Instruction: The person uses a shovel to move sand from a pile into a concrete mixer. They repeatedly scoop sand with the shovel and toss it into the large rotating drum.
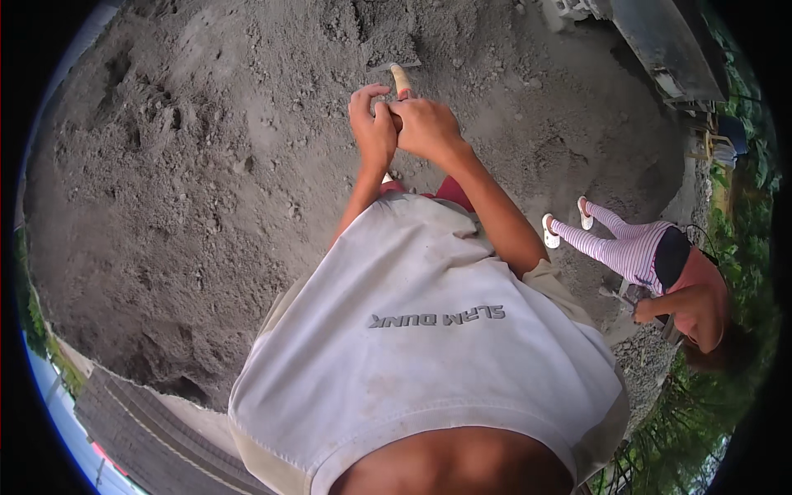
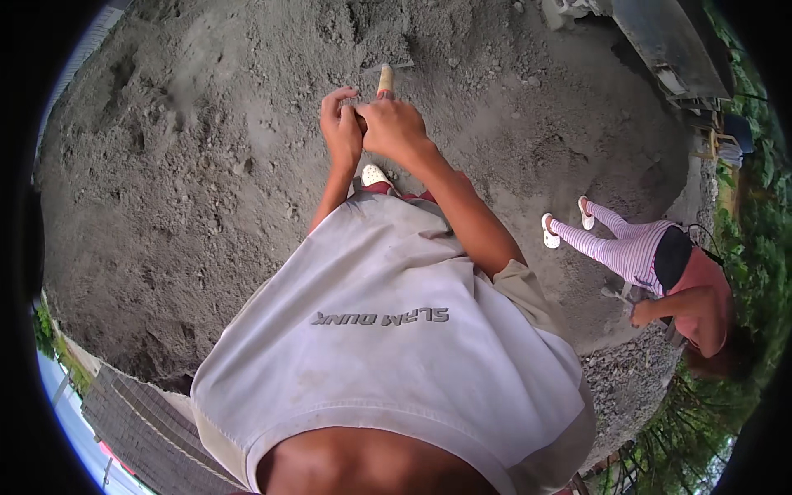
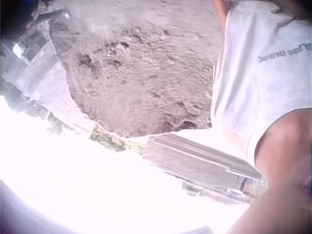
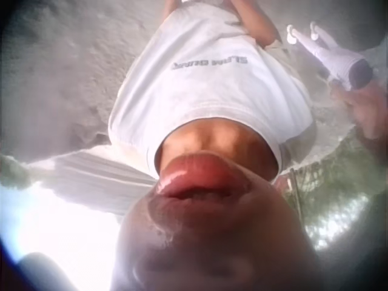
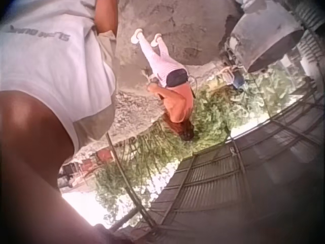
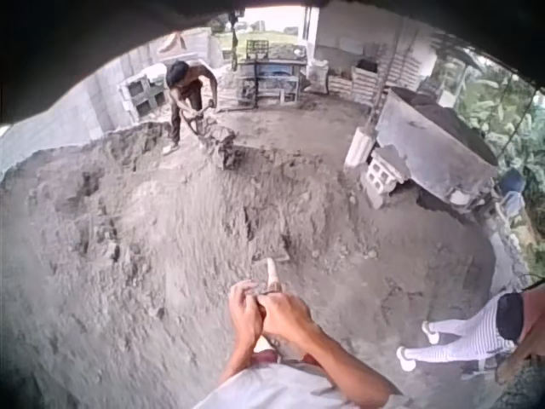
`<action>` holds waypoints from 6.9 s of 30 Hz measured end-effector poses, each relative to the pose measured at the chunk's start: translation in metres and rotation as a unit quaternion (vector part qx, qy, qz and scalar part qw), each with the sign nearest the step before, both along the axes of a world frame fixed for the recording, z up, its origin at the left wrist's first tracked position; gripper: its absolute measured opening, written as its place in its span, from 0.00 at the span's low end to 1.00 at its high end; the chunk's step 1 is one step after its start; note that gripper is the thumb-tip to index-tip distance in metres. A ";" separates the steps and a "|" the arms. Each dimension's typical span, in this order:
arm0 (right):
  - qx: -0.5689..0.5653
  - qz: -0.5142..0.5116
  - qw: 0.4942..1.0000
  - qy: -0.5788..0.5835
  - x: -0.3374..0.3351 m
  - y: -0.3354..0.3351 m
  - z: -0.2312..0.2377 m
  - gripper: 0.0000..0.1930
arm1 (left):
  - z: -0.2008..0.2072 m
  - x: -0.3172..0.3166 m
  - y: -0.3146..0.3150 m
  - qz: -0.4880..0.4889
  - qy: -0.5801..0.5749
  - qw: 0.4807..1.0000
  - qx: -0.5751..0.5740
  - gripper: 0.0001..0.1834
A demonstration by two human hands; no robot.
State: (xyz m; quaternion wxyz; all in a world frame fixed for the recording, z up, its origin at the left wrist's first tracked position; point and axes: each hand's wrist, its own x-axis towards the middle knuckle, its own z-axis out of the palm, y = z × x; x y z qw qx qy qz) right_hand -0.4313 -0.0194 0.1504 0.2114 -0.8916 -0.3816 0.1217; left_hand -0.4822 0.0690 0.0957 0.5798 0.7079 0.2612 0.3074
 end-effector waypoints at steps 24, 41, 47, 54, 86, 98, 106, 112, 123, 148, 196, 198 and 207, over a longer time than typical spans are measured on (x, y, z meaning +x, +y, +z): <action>-0.062 0.096 0.991 -0.072 0.097 0.128 -0.089 0.09 | -0.086 0.097 0.123 0.035 -0.047 0.998 -0.003 0.08; -0.192 0.092 0.976 0.048 0.051 -0.041 -0.133 0.22 | -0.153 0.041 -0.004 -0.100 0.232 0.967 0.030 0.23; -0.147 0.082 0.984 0.062 0.087 -0.137 -0.082 0.16 | -0.108 0.103 -0.072 -0.093 0.282 0.954 -0.033 0.31; 0.058 -0.154 0.986 -0.032 0.094 -0.204 -0.064 0.29 | -0.142 0.177 -0.127 -0.159 0.208 0.695 -0.670 0.26; 0.092 -0.891 0.426 0.126 0.002 -0.284 -0.158 0.07 | -0.376 0.245 -0.106 -0.012 0.379 0.585 -0.717 0.10; 0.165 -0.776 0.575 0.202 -0.005 -0.471 -0.167 0.09 | -0.266 0.202 -0.169 -0.009 0.286 0.733 -0.617 0.11; 0.200 -0.692 0.676 0.157 0.129 -0.536 -0.138 0.11 | -0.241 0.247 -0.210 0.078 0.170 0.706 -0.683 0.11; 0.128 -0.640 0.741 0.158 0.219 -0.551 -0.085 0.13 | -0.239 0.268 -0.242 0.157 0.151 0.695 -0.685 0.11; 0.021 -0.625 0.740 0.247 0.332 -0.629 -0.098 0.13 | -0.309 0.286 -0.326 0.190 0.219 0.707 -0.645 0.09; 0.684 -0.615 0.138 0.366 0.516 -0.588 -0.154 0.06 | 0.058 0.991 -0.581 -0.440 0.129 0.885 -0.081 0.13; 0.322 -0.598 0.647 0.347 0.313 -0.204 0.001 0.15 | -0.200 0.498 -0.120 0.010 0.168 0.718 -0.675 0.09; 0.285 -0.509 0.761 0.284 0.309 -0.189 0.015 0.16 | -0.189 0.493 -0.095 -0.017 0.128 0.695 -0.708 0.07; 0.282 -0.233 0.930 0.029 0.244 -0.206 0.075 0.17 | -0.122 0.384 -0.115 -0.153 0.186 0.678 -0.695 0.04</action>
